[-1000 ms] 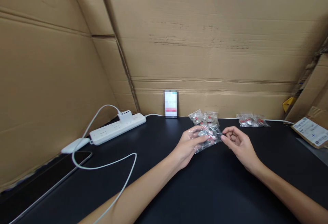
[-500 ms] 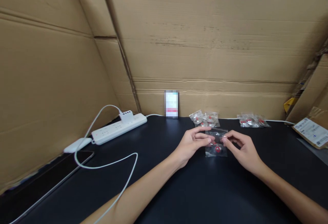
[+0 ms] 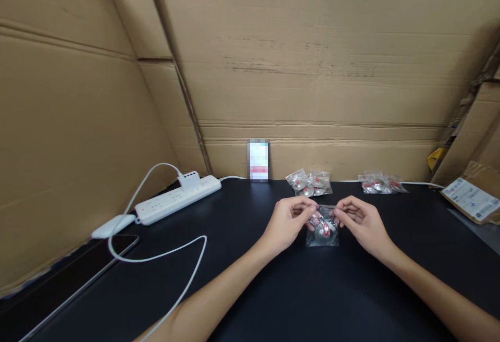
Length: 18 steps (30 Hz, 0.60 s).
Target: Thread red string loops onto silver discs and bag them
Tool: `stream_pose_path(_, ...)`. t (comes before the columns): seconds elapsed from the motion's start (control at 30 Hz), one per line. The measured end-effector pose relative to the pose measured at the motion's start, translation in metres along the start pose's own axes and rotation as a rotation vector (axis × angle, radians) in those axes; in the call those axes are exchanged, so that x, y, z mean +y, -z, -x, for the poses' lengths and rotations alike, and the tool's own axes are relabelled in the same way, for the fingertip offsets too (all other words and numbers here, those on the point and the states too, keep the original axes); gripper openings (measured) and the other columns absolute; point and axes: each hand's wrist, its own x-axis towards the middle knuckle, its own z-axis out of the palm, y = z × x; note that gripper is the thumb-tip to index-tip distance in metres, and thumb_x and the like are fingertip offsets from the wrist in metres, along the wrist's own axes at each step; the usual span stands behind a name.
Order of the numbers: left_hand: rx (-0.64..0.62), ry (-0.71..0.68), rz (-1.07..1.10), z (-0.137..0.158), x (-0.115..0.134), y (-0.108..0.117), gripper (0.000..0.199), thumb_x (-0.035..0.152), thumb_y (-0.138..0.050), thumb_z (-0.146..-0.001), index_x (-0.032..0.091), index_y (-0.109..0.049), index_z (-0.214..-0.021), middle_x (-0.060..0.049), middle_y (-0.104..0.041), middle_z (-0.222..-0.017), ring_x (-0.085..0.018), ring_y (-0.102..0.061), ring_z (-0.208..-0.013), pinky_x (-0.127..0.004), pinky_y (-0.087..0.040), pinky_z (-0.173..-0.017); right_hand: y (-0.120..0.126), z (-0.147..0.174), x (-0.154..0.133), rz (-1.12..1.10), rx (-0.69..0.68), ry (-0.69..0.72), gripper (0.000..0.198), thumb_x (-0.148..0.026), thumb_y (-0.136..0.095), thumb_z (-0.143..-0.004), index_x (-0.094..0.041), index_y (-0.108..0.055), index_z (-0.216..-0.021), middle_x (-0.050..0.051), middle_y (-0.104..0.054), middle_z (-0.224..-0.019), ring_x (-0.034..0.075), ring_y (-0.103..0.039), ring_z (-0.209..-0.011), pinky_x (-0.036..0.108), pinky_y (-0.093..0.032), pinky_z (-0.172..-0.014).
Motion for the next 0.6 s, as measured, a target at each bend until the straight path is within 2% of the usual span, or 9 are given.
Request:
stream_pose_path(0.13,-0.045,-0.04,-0.007,-0.0004,0.0012,0.0021,0.027,0.033,-0.061,-0.087,0.015,-0.06,-0.108,-0.005,-0.066,-0.079,-0.016,-0.066,-0.065,-0.03,-0.057,-0.06,-0.0003,0.0,0.0013,-0.098,0.01,0.025,0.022,-0.036,-0.068,-0.084,-0.019,-0.06,-0.096,0.002,-0.064,-0.073,0.013,-0.058,-0.055,0.026,-0.05,-0.052)
stream_pose_path(0.2,-0.076,-0.064,0.0,-0.0005,0.0007,0.0034,0.026,0.031,-0.059,-0.089,0.017,-0.056,-0.111,-0.004,-0.064,-0.083,-0.016,-0.066,-0.068,-0.03,-0.057,-0.059,0.0005,0.0005,0.0025,-0.094,0.013,0.045,0.024,-0.033,-0.066,-0.085,-0.02,-0.062,-0.105,0.003,-0.066,-0.08,0.012,-0.059,-0.055,0.025,-0.049,-0.05)
stream_pose_path(0.37,-0.094,-0.085,-0.027,0.0009,0.0019,0.0039,0.013,0.03,-0.054,-0.091,0.017,-0.057,-0.095,-0.002,-0.058,-0.085,-0.014,-0.064,-0.068,-0.028,-0.057,-0.057,0.0032,0.0019,0.0016,0.043,0.008,0.144,0.014,-0.027,-0.061,-0.089,-0.02,-0.072,-0.092,0.006,-0.066,-0.087,0.011,-0.06,-0.055,0.024,-0.048,-0.051)
stream_pose_path(0.6,-0.054,-0.099,-0.096,0.0014,0.0063,0.0028,0.018,0.027,-0.052,-0.092,0.013,-0.061,-0.085,-0.003,-0.059,-0.079,-0.014,-0.063,-0.068,-0.029,-0.057,-0.062,0.0029,0.0017,-0.0001,0.037,0.004,0.172,0.014,-0.023,-0.059,-0.089,-0.019,-0.072,-0.087,0.005,-0.064,-0.086,0.01,-0.059,-0.053,0.023,-0.045,-0.046)
